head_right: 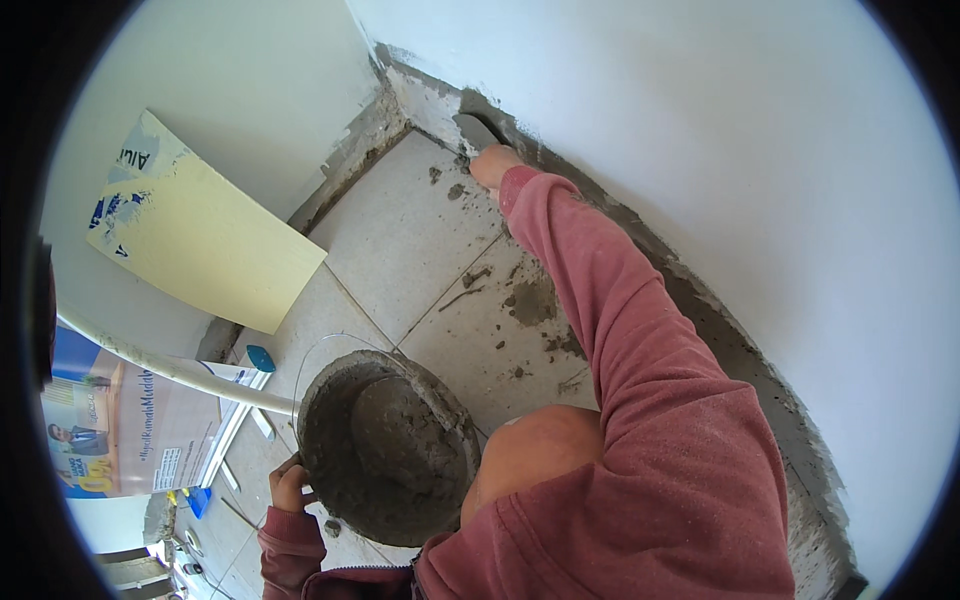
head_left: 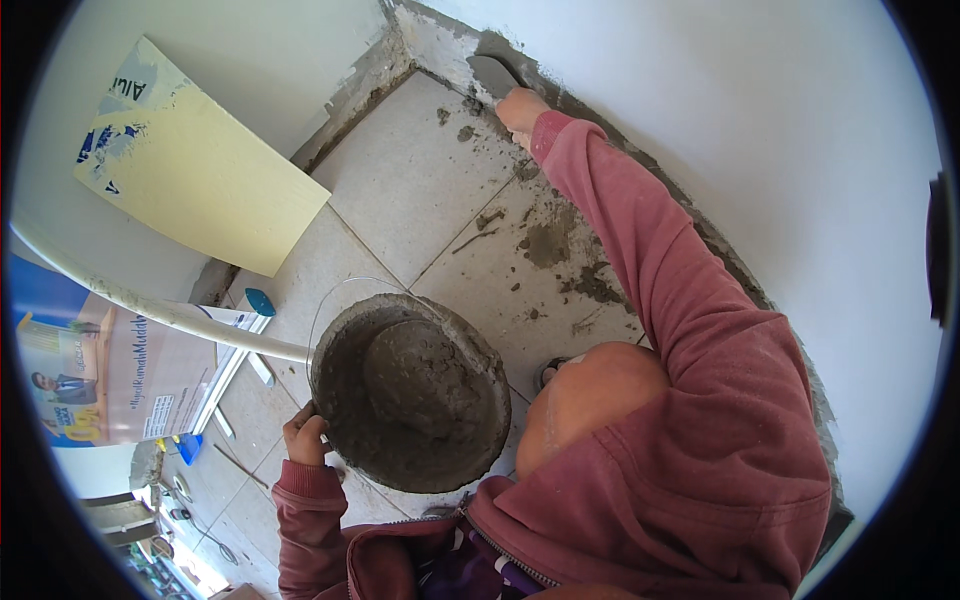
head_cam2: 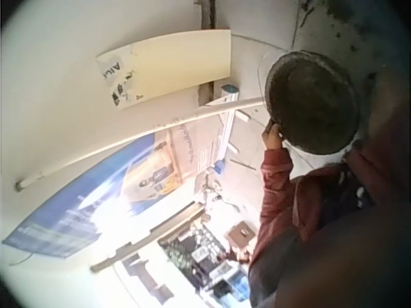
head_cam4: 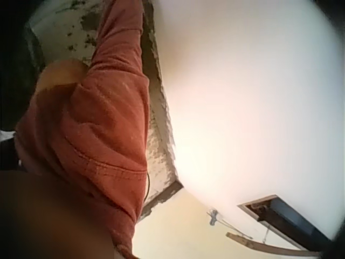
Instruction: Apply mortar to the base of a wall using a trowel.
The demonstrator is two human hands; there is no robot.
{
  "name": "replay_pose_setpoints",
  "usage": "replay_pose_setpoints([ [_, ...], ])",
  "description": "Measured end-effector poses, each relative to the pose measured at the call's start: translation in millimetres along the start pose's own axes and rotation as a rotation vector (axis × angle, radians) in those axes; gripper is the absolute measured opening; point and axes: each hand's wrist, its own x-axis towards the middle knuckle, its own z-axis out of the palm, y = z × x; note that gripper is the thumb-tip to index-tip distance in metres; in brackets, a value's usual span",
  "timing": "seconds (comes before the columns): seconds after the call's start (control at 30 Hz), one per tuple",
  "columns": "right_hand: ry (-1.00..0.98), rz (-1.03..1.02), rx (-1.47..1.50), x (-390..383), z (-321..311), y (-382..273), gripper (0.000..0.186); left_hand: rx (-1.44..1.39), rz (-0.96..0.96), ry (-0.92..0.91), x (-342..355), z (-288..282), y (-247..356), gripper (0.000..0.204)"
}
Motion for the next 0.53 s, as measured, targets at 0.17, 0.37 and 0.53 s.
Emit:
replay_pose_setpoints([
  [0.17, 0.449, 0.477, 0.966, -57.6, 12.0, -12.5, 0.041, 0.008, 0.05, -0.031, 6.5, -4.0, -5.2, 0.041],
  [0.37, 0.221, 0.398, 1.122, -94.5, 16.8, -4.6, 0.041, -0.017, 0.053, -0.03, 5.3, -4.0, -1.6, 0.037],
  [0.53, 0.119, 0.502, 1.266, -84.9, 37.7, -1.2, 0.042, -0.007, 0.051, -0.031, 5.5, -5.6, -5.0, 0.037],
])
